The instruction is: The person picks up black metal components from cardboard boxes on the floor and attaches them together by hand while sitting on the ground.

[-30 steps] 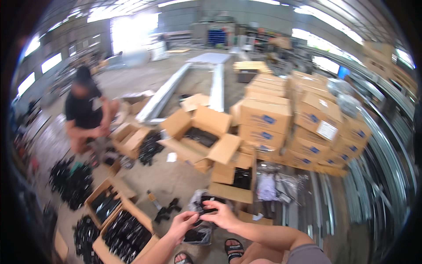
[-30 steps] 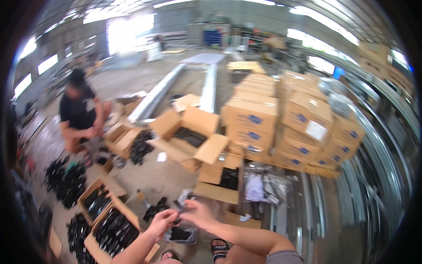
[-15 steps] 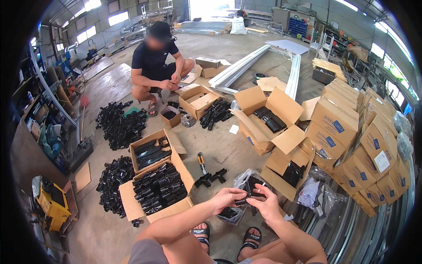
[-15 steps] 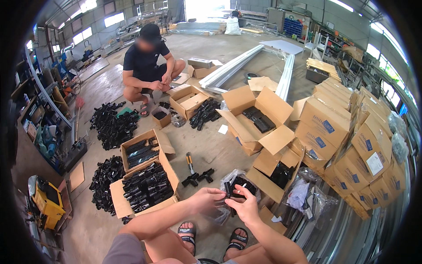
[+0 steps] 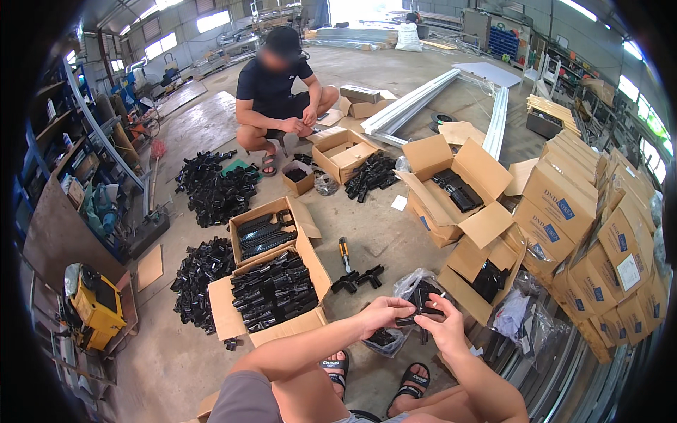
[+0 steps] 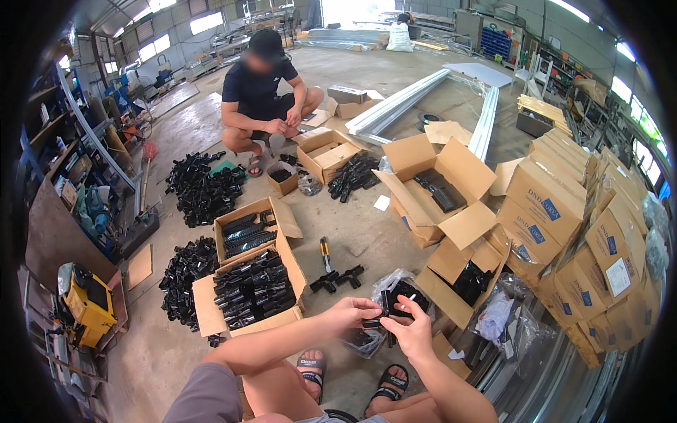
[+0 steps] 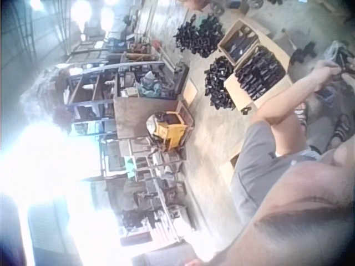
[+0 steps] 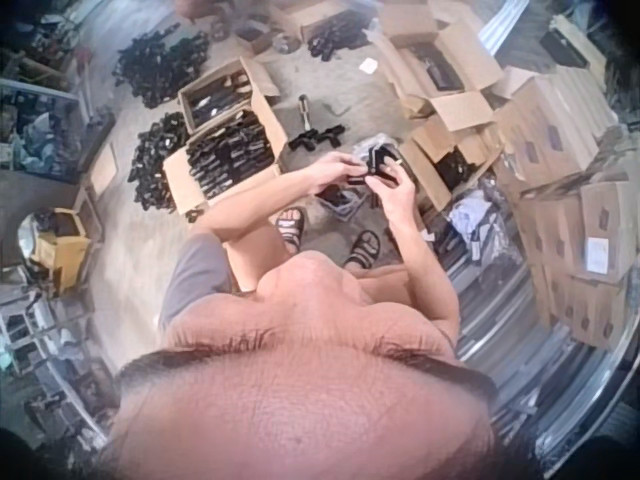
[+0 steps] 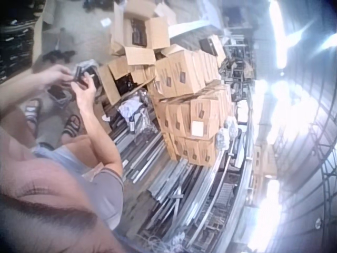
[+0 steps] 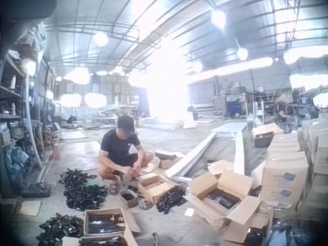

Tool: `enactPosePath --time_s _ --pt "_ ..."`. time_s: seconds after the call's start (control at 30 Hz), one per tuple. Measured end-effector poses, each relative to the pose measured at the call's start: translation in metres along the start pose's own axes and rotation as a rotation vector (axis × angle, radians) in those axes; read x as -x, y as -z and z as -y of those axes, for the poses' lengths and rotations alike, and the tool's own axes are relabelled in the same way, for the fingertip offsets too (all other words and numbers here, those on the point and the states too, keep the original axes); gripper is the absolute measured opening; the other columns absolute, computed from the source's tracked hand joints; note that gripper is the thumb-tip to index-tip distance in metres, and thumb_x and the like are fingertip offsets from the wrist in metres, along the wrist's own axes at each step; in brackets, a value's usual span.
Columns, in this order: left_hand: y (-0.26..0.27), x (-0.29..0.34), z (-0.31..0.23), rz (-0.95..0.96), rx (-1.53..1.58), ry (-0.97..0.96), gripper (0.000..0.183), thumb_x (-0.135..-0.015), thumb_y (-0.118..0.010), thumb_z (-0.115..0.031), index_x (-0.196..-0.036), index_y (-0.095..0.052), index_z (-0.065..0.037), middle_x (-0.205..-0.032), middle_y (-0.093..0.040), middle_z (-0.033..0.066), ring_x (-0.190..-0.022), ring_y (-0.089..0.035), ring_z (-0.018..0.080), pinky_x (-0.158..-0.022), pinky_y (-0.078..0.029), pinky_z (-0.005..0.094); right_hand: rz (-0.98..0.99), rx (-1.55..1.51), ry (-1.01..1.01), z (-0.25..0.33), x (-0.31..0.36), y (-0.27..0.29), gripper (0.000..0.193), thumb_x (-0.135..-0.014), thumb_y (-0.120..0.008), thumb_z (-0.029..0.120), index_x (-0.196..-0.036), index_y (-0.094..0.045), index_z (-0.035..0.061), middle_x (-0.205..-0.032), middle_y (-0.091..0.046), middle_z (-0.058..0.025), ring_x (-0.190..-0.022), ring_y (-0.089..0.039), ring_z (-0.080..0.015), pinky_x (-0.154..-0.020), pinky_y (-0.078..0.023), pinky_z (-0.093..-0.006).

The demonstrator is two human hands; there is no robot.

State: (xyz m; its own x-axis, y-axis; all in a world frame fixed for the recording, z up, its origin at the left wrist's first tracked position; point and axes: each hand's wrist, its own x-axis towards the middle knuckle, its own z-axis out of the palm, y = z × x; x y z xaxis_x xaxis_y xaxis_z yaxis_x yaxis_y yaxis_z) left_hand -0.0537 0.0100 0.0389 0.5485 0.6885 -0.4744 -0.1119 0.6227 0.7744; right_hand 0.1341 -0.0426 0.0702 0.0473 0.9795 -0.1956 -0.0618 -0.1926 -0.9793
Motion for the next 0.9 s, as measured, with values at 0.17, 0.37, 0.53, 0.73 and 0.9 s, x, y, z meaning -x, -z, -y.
enactPosePath --time_s 0.17,0.37,0.53,0.73,0.9 --pt "0.000 0.004 -0.003 -0.019 -0.019 -0.006 0.027 -0.091 -0.068 -0.024 -0.111 -0.066 -0.006 -0.098 -0.067 0.0004 -0.085 -0.062 0.0076 -0.074 -0.049 0.0231 -0.002 0.000 0.004 0.000 -0.001 -0.001 0.068 -0.074 -0.080 0.004 -0.133 -0.049 -0.0043 -0.123 -0.055 -0.0191 -0.096 -0.067 -0.0211 -0.081 -0.055 -0.0304" --pt "-0.003 0.000 -0.003 -0.002 -0.040 -0.011 0.027 -0.093 -0.066 -0.022 -0.114 -0.065 -0.005 -0.103 -0.067 0.0012 -0.089 -0.062 0.0086 -0.078 -0.049 0.0239 -0.010 0.012 0.025 -0.001 -0.002 0.003 0.067 -0.073 -0.081 0.005 -0.132 -0.050 -0.0042 -0.123 -0.055 -0.0195 -0.095 -0.067 -0.0210 -0.081 -0.055 -0.0302" --pt "-0.002 0.000 0.000 0.020 -0.163 -0.141 0.034 -0.089 -0.071 -0.017 -0.119 -0.063 -0.004 -0.107 -0.067 0.0020 -0.091 -0.062 0.0096 -0.080 -0.049 0.0252 -0.023 -0.022 -0.002 0.001 -0.003 0.005 0.068 -0.074 -0.081 0.006 -0.133 -0.050 -0.0038 -0.122 -0.056 -0.0190 -0.096 -0.066 -0.0202 -0.081 -0.054 -0.0303" --pt "-0.002 0.001 0.004 0.119 -0.414 -0.378 0.042 -0.085 -0.074 -0.010 -0.122 -0.058 0.001 -0.110 -0.066 0.0053 -0.097 -0.061 0.0093 -0.085 -0.050 0.0252 -0.052 -0.030 -0.041 0.013 -0.001 0.007 0.067 -0.075 -0.080 0.006 -0.133 -0.050 -0.0044 -0.121 -0.056 -0.0182 -0.097 -0.065 -0.0202 -0.083 -0.053 -0.0304" --pt "-0.019 0.022 -0.016 -0.023 -0.735 -0.480 0.043 -0.079 -0.077 -0.012 -0.119 -0.063 -0.004 -0.093 -0.071 0.0079 -0.075 -0.065 0.0126 -0.071 -0.052 0.0293 -0.060 -0.044 -0.054 0.005 -0.004 0.006 0.066 -0.076 -0.080 0.007 -0.133 -0.051 -0.0033 -0.120 -0.057 -0.0157 -0.097 -0.065 -0.0184 -0.083 -0.053 -0.0300"
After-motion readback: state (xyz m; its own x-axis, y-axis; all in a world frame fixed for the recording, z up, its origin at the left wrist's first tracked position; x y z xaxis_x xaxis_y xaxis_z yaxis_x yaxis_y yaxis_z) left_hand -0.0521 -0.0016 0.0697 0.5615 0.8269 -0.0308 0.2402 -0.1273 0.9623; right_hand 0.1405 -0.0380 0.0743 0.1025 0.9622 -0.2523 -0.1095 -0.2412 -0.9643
